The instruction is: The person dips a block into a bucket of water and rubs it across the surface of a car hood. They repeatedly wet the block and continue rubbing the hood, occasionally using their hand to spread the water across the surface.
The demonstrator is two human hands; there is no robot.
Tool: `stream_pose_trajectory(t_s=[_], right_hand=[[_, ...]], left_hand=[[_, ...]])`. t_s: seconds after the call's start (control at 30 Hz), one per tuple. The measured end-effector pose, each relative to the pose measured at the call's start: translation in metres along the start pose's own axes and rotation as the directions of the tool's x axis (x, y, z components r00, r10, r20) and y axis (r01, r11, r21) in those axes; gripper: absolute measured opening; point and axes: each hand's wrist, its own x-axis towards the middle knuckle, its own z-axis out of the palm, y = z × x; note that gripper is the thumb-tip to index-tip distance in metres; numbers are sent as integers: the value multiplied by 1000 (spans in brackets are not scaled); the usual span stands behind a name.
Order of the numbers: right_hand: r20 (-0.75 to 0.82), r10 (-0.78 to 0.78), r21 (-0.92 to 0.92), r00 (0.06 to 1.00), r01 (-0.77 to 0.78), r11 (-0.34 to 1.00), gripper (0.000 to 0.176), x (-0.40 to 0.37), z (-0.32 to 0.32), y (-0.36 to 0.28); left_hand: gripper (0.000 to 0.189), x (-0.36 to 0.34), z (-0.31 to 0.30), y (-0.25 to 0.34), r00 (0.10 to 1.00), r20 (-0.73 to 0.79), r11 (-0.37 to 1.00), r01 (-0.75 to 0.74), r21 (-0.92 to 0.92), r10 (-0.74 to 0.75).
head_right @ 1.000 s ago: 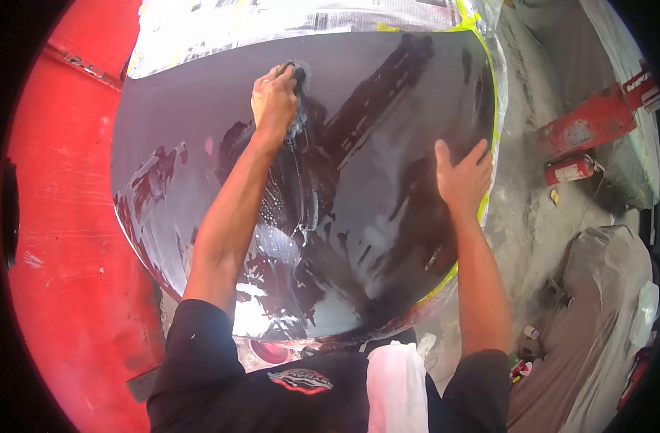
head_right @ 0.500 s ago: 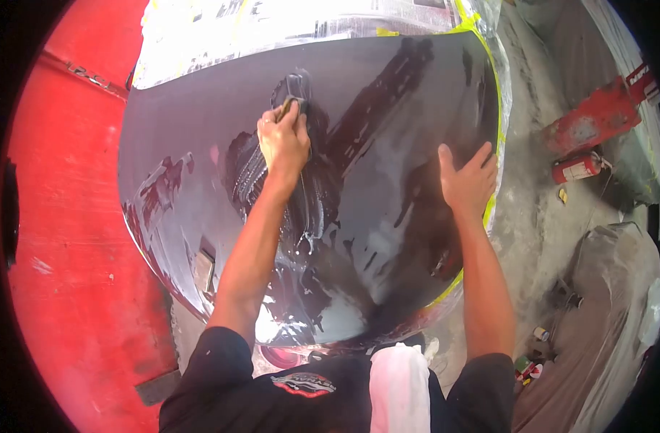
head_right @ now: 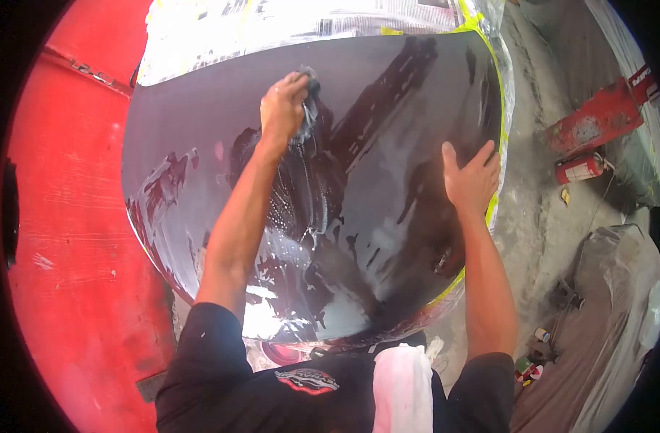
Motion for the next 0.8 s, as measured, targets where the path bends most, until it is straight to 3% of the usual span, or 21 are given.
stream_pose_trajectory(t_s=[0.03, 0.07, 0.1, 0.17, 0.23, 0.3, 0.37, 0.4, 0.5, 0.53, 0.57, 0.63, 0.7, 0.73, 0.77, 0.8], right_hand=[[-4, -2, 2, 1000, 2, 1000, 103, 0, -1, 1], [4, -5, 13, 1000, 5, 1000, 103, 0, -1, 2], [12, -3, 27, 1000, 2, 1000, 103, 0, 2, 1], [23, 2, 32, 1000, -3, 999, 103, 1, 3, 0], [34, -11, 22, 999, 11, 1000, 103, 1, -1, 2], [43, 3, 41, 999, -5, 999, 103, 1, -1, 0], [45, 7, 36, 999, -9, 999, 103, -3, -5, 0], [47, 11, 37, 999, -13, 999, 103, 0, -3, -2], [41, 4, 27, 999, -5, 1000, 104, 1, -1, -1], [49, 1, 12, 999, -1, 1000, 104, -2, -2, 3], [49, 2, 16, 999, -2, 1000, 103, -1, -3, 4], [51, 6, 46, 999, -8, 999, 103, 0, -2, -1], [48, 6, 39, 999, -8, 999, 103, 1, -3, -3], [48, 15, 23, 999, -16, 1000, 103, 0, -1, -2], [50, 22, 24, 998, -23, 999, 103, -1, -1, -2], [50, 16, 34, 999, -18, 999, 103, 0, -1, -2]], left_hand=[[27, -10, -5, 9, 996, 66, 995, 67, -71, -62], [30, -38, 5, 0, 998, -25, 994, -58, -90, 56], [34, -52, 3, 8, 993, -32, 994, -111, 13, 112], [31, -33, 1, 1, 993, -23, 991, -121, -62, 119], [30, 8, 3, -6, 995, 10, 995, -95, 9, 95], [27, 8, 3, 2, 995, -71, 997, -71, 38, 73], [27, -11, -21, 29, 937, 262, 924, 295, -241, -231], [28, -40, 1, 2, 981, -38, 981, -191, 28, 192], [27, -21, -10, 8, 998, 58, 994, -25, -106, 31], [25, 3, -9, 3, 991, 132, 999, 26, -19, -23], [25, 14, 6, -6, 992, -56, 986, -103, 131, 111], [27, 8, 11, -3, 988, -130, 995, -75, 71, 83], [29, -25, 6, 4, 1000, -18, 993, -12, -118, 10], [31, -43, 7, 12, 985, -110, 991, -133, 3, 133], [31, -39, 5, 9, 985, -103, 991, -137, 3, 136], [30, -25, -4, 12, 998, 13, 994, -56, -89, 58]])
